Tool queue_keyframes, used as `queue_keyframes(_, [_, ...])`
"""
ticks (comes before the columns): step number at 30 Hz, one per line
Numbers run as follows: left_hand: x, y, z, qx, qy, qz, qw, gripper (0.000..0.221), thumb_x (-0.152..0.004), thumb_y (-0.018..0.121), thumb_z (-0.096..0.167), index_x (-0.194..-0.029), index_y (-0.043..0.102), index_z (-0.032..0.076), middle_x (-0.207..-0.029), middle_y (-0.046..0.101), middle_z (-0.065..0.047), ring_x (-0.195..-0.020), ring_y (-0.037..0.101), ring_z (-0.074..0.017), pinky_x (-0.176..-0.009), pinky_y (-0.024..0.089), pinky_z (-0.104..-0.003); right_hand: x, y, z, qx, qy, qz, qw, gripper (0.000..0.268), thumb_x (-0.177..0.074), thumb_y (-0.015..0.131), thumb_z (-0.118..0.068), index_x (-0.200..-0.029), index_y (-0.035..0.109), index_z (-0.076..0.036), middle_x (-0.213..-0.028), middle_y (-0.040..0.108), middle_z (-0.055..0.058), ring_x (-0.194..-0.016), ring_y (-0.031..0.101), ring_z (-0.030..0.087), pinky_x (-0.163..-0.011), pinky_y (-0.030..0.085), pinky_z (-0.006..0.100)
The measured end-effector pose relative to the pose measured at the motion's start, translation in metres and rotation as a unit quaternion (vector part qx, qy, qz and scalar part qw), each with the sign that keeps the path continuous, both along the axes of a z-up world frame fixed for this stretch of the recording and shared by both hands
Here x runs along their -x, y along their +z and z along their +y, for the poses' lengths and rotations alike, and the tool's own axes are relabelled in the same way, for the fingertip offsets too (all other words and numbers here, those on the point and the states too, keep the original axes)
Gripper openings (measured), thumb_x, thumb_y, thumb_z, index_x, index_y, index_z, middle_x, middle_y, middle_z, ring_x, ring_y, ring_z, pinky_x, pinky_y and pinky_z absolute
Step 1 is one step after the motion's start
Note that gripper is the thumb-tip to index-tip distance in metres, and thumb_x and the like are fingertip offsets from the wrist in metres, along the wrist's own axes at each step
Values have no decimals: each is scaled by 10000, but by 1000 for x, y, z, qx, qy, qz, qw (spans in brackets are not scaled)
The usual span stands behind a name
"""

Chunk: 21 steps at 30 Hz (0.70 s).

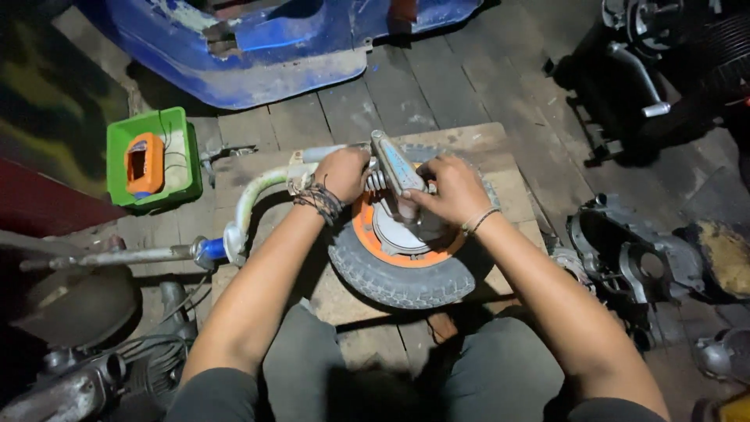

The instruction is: The person uses a wrench to tighten a bolt on a wheel assembly with an orange rim and black tire. After tightening, the person wipes the wheel hub area with a brown cloth.

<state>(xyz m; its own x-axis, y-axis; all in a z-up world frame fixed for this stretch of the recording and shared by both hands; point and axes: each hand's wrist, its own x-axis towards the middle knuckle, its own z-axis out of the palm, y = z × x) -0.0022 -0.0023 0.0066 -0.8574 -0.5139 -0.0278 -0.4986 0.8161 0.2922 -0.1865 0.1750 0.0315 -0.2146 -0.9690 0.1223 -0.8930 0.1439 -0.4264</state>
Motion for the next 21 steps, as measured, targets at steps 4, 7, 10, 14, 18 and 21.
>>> queue_keyframes(4, [-6,4,-6,64,73,-53,994,198,-914,618,197,-914,769,69,-837,748,-129,-887,759,-351,-784,628,-469,1,-2,-1,-1,-3,-8,1000,445,-779,847,-440,-1044,742,-98,-915,692,125,-968,686,363,-830,547,464])
queue_keyframes(7, [-1,-13,-12,25,69,-19,997,209,-934,601,184,-999,748,51,-894,732,-175,-937,742,-392,-823,619,-495,1,3,-1,-5,-2,-13,1000,412,-812,834,-424,-1049,747,-99,-902,687,96,-951,692,331,-824,554,427])
queue_keyframes(10, [-3,-11,-6,-12,38,4,999,195,-949,620,202,-992,717,38,-917,720,-191,-969,724,-417,-852,613,-517,1,1,1,-6,11,-7,1000,445,-808,837,-446,-1062,742,-93,-912,686,112,-954,693,343,-818,560,438])
queue_keyframes(14, [6,-43,-14,63,72,-15,995,176,-903,621,186,-979,754,100,-864,738,-132,-897,755,-379,-807,620,-484,1,2,0,4,15,-20,1000,413,-820,830,-360,-1081,737,-53,-920,688,149,-956,690,381,-827,549,465])
queue_keyframes(18, [9,-34,-6,59,65,-12,996,165,-893,651,196,-985,751,103,-881,739,-143,-914,753,-381,-805,625,-483,-1,5,1,2,7,-28,1000,428,-815,839,-360,-1079,740,-37,-926,709,159,-958,702,383,-841,552,463])
queue_keyframes(21, [0,-23,-12,91,90,-40,991,128,-860,656,150,-886,773,106,-794,758,-110,-824,769,-363,-743,630,-466,4,-4,0,16,10,-27,999,419,-816,842,-372,-1062,738,-49,-899,697,139,-935,701,365,-817,557,444])
